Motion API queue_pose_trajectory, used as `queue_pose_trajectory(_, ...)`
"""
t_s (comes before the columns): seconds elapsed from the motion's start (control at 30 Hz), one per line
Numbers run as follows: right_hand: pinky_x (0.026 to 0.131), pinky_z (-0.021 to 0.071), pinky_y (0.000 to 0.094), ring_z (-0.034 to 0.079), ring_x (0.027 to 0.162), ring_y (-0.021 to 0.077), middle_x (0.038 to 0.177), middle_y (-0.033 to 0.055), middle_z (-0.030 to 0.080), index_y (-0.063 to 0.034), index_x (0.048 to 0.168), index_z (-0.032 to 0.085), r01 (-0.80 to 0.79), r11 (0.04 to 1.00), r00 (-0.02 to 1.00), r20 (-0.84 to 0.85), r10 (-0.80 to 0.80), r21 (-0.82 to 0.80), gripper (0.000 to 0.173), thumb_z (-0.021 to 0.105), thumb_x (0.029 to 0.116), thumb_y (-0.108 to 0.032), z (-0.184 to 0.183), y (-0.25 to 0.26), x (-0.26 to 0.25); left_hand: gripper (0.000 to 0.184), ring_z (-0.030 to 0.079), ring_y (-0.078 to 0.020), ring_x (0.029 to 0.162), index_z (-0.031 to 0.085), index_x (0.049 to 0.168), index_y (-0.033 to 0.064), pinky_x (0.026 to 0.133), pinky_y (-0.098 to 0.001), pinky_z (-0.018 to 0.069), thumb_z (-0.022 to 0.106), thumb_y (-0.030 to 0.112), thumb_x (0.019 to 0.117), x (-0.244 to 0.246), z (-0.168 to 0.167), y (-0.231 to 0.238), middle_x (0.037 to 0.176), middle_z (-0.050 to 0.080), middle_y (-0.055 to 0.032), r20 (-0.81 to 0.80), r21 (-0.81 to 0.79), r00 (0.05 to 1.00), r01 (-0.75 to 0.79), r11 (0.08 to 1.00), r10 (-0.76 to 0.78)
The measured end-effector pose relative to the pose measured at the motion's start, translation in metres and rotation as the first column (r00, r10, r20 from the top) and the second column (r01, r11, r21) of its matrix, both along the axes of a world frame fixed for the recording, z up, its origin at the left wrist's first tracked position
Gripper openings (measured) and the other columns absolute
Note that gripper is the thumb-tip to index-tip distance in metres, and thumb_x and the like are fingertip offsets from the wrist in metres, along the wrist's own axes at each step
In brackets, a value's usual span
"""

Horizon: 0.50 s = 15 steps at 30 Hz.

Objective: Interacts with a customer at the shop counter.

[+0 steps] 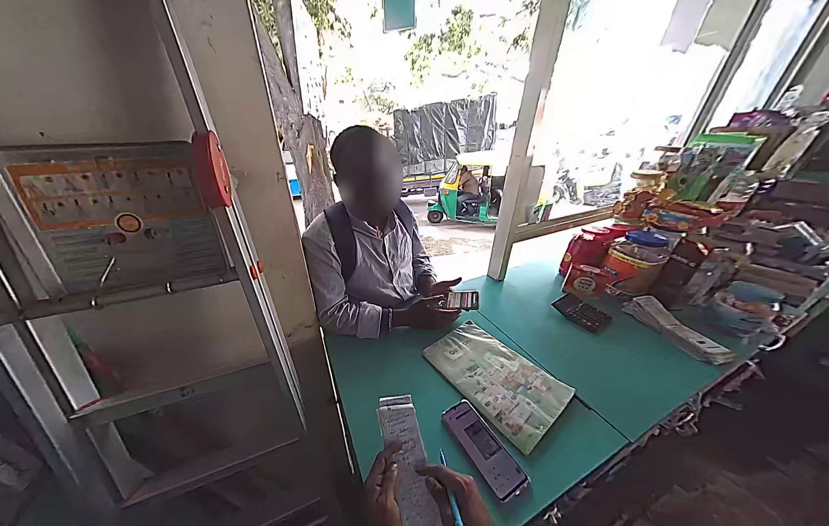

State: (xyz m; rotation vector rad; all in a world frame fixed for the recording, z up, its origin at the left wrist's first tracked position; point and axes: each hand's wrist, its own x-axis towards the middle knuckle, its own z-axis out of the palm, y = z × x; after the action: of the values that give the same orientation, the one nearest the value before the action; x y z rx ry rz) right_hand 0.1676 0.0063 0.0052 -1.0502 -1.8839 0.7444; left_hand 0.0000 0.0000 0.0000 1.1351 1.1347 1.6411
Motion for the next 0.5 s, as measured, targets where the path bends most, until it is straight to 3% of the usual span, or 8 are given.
queue_pose_trajectory(0.13, 0.084, 0.0583, 0.0410, 0.074, 0.089, 0.0201, 0.100, 0.0117, 0.077, -0.0043, 0.114, 0.075, 0.014, 1.000, 1.000, -0.018, -0.015, -0.025, 0.024, 0.056, 0.0999, -0.008, -0.0019, -0.0024, -0.0004, 0.042, 0.066, -0.0165, 0.115, 0.064, 0.124, -0.0095, 0.100, -0.0331, 0.0535, 0.050, -0.015, 0.0844, -0.0015, 0.0010, 0.0005, 0.129, 0.067, -0.0179, -0.050, -0.028, 0.997, 0.065, 0.998, -0.066)
queue_pose_trajectory(0.23, 0.081, 0.0582, 0.0379, 0.073, 0.085, 0.0172, 0.099, 0.0100, 0.076, -0.0053, 0.114, 0.075, 0.020, 0.999, 1.000, -0.023, -0.021, -0.029, 0.024, 0.057, 0.0996, -0.009, -0.0040, -0.0037, -0.0001, 0.038, 0.064, -0.0165, 0.121, 0.069, 0.121, -0.0058, 0.106, -0.0345, 0.0499, 0.054, -0.012, 0.0868, -0.0001, 0.0073, -0.0027, 0.128, 0.069, -0.0149, -0.155, -0.074, 0.982, 0.100, 0.992, -0.110)
queue_pose_trajectory(0.3, 0.080, 0.0580, 0.0376, 0.072, 0.083, 0.0172, 0.099, 0.0098, 0.076, -0.0055, 0.115, 0.075, 0.028, 0.999, 0.999, -0.023, -0.028, -0.040, 0.024, 0.057, 0.0992, -0.008, -0.0043, -0.0018, -0.0016, 0.039, 0.062, -0.0169, 0.124, 0.068, 0.121, -0.0072, 0.109, -0.0347, 0.0475, 0.049, -0.011, 0.0877, -0.0005, 0.0055, -0.0007, 0.129, 0.069, -0.0159, -0.142, -0.048, 0.982, 0.115, 0.992, -0.121)
queue_pose_trajectory(0.4, 0.083, 0.0582, 0.0390, 0.073, 0.088, 0.0189, 0.101, 0.0097, 0.077, -0.0066, 0.115, 0.076, 0.034, 0.999, 0.999, -0.008, -0.034, -0.040, 0.024, 0.057, 0.0993, -0.008, -0.0037, -0.0024, -0.0013, 0.043, 0.063, -0.0155, 0.121, 0.068, 0.119, -0.0087, 0.107, -0.0338, 0.0484, 0.041, -0.012, 0.0856, -0.0005, -0.0004, -0.0001, 0.125, 0.070, -0.0154, -0.107, -0.017, 0.989, 0.097, 0.995, -0.098)
queue_pose_trajectory(0.5, 0.086, 0.0579, 0.0420, 0.074, 0.092, 0.0213, 0.103, 0.0100, 0.077, -0.0071, 0.115, 0.076, 0.032, 0.999, 0.999, 0.007, -0.032, -0.030, 0.025, 0.056, 0.0999, -0.008, -0.0034, -0.0033, -0.0029, 0.042, 0.063, -0.0157, 0.121, 0.066, 0.122, -0.0075, 0.106, -0.0348, 0.0484, 0.043, -0.011, 0.0873, -0.0009, 0.0017, -0.0009, 0.128, 0.069, -0.0150, -0.111, -0.060, 0.991, 0.071, 0.996, -0.077)
